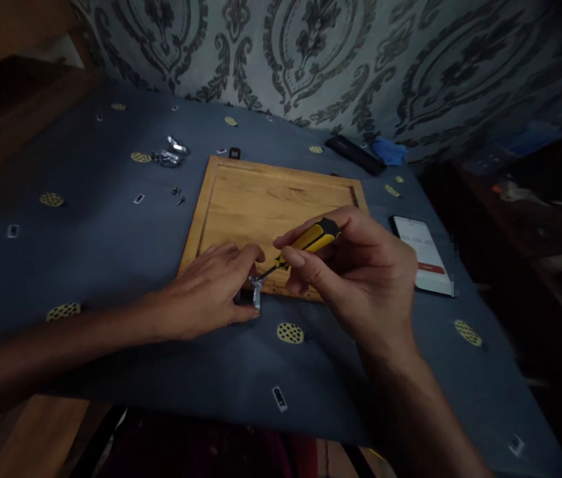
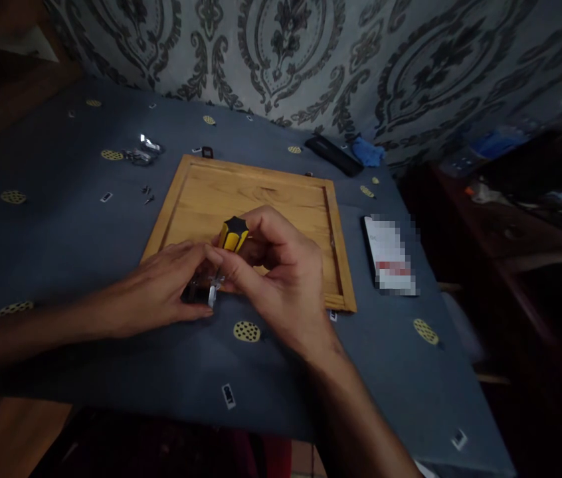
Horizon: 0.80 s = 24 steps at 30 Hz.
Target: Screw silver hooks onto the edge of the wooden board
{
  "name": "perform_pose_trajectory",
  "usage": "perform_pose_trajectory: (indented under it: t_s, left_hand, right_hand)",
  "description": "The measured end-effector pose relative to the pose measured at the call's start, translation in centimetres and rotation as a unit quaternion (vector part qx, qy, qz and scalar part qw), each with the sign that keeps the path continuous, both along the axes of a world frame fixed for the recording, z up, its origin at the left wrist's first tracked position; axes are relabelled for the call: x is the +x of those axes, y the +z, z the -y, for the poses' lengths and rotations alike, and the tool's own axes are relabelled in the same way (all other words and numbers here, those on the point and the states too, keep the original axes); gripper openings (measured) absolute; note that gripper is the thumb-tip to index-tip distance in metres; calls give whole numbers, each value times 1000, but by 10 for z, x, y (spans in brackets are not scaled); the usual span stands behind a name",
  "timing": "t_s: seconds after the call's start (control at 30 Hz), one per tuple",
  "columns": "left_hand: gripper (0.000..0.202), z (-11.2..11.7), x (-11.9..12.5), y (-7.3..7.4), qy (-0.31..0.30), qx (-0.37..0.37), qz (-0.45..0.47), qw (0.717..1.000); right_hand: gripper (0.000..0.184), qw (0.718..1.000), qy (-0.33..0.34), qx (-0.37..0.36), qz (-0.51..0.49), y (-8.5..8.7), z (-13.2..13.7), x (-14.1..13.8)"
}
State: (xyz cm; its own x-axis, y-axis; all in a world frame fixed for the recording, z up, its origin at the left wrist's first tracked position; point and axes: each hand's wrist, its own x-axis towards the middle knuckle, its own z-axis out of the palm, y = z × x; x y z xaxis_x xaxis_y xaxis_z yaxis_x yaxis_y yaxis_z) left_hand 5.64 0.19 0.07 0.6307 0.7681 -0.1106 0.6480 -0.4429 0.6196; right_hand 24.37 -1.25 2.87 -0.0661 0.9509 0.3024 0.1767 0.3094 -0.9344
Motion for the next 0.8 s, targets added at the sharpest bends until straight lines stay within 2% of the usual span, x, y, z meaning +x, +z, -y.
perform_pose_trajectory:
  t_s: [0.2,0.37,0.5,0.8]
  left_hand:
    - [48,0,0,2,0,-4,-10,1000]
    - [46,-1,1,2,-3,2,-6,1000]
    - [45,-1,1,2,-5,-1,-2,1000]
    - [41,-1,1,4,-1,-11,-5,1000]
  right_hand:
    - [20,998,49,-13,26,5,-1,7]
    - [10,999,41,3,21,4,0,6]
    - [22,1000,17,-5,2,2,0,2]
    - [27,999,31,-11,6,3,-1,6]
